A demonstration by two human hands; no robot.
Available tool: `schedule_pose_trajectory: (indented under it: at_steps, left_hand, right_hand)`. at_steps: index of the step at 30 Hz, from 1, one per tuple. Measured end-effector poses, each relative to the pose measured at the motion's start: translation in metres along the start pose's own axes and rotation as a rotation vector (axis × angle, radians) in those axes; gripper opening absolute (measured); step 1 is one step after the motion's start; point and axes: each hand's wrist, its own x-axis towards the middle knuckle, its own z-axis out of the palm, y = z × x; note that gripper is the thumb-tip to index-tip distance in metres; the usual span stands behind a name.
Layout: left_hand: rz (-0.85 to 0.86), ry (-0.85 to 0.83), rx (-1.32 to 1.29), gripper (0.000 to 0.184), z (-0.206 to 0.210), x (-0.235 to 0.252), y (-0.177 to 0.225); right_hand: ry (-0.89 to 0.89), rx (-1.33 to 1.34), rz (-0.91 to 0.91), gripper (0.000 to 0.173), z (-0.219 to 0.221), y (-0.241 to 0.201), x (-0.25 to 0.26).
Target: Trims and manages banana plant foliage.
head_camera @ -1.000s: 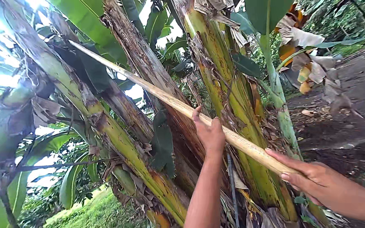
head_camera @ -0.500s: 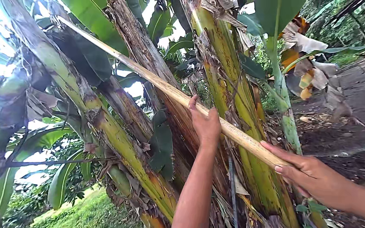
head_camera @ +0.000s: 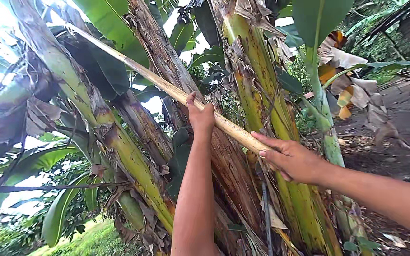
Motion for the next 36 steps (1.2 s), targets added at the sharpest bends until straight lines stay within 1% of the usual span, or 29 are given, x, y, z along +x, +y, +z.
schedule_pose_trajectory:
  at_steps: [3,5,7,8,11,13,16,18,20,22,24,25,26,28,30,31,32,34,36]
  left_hand:
    - [-0.064,-0.052,0.024,0.082,-0.024,0.037,-0.009]
    - [-0.133,-0.076,0.073,0.085,-0.029,0.051,-0.008]
    - [-0.159,-0.101,0.129,0.086,-0.025,0.058,-0.003]
    - [-0.160,-0.103,0.142,0.087,-0.021,0.061,0.002]
    - [-0.143,-0.062,0.099,0.088,-0.003,0.074,0.029]
    - [-0.158,-0.023,0.070,0.090,0.009,0.083,0.045]
    - [-0.155,0.033,0.078,0.089,0.022,0.090,0.067]
    - [-0.133,0.052,0.091,0.085,0.018,0.085,0.077]
    - [-0.120,0.027,0.084,0.082,0.008,0.083,0.076]
    - [-0.111,0.036,0.049,0.080,0.001,0.085,0.071]
    - [-0.088,0.044,-0.005,0.091,0.006,0.092,0.077]
    - [-0.087,0.052,-0.025,0.094,0.010,0.092,0.079]
    - [-0.086,0.056,-0.048,0.096,0.013,0.089,0.082]
    - [-0.078,0.040,-0.106,0.097,0.022,0.074,0.089]
    - [-0.075,0.021,-0.111,0.095,0.029,0.054,0.092]
    - [-0.080,0.014,-0.108,0.094,0.029,0.047,0.093]
    - [-0.099,0.009,-0.098,0.094,0.028,0.042,0.091]
    - [-0.105,0.008,-0.060,0.094,0.026,0.045,0.093]
    - [-0.105,0.013,-0.041,0.095,0.032,0.052,0.096]
  right_hand:
    - [-0.029,0.017,0.082,0.056,0.016,-0.025,0.046]
    - [-0.026,0.005,0.082,0.056,0.019,-0.041,0.078]
    - [-0.007,-0.009,0.057,0.054,0.016,-0.061,0.105]
    - [-0.023,-0.037,0.067,0.054,0.009,-0.078,0.116]
    - [-0.023,-0.104,0.082,0.052,-0.016,-0.119,0.132]
    - [-0.019,-0.150,0.091,0.053,-0.037,-0.127,0.118]
    - [0.007,-0.194,0.089,0.052,-0.067,-0.116,0.059]
    - [0.034,-0.172,0.092,0.051,-0.068,-0.119,0.037]
    - [0.034,-0.177,0.083,0.052,-0.057,-0.126,0.041]
    - [0.020,-0.198,0.082,0.052,-0.046,-0.141,0.066]
    - [0.005,-0.220,0.083,0.052,-0.047,-0.160,0.093]
    - [-0.006,-0.235,0.085,0.053,-0.049,-0.165,0.098]
    - [-0.008,-0.249,0.087,0.052,-0.053,-0.164,0.091]
    - [0.009,-0.269,0.086,0.052,-0.073,-0.147,0.046]
    - [0.040,-0.236,0.076,0.052,-0.090,-0.114,-0.012]
    - [0.058,-0.203,0.069,0.052,-0.094,-0.100,-0.030]
    - [0.072,-0.173,0.073,0.051,-0.093,-0.093,-0.038]
    - [0.094,-0.173,0.089,0.052,-0.086,-0.107,-0.030]
    - [0.081,-0.209,0.100,0.053,-0.085,-0.130,0.000]
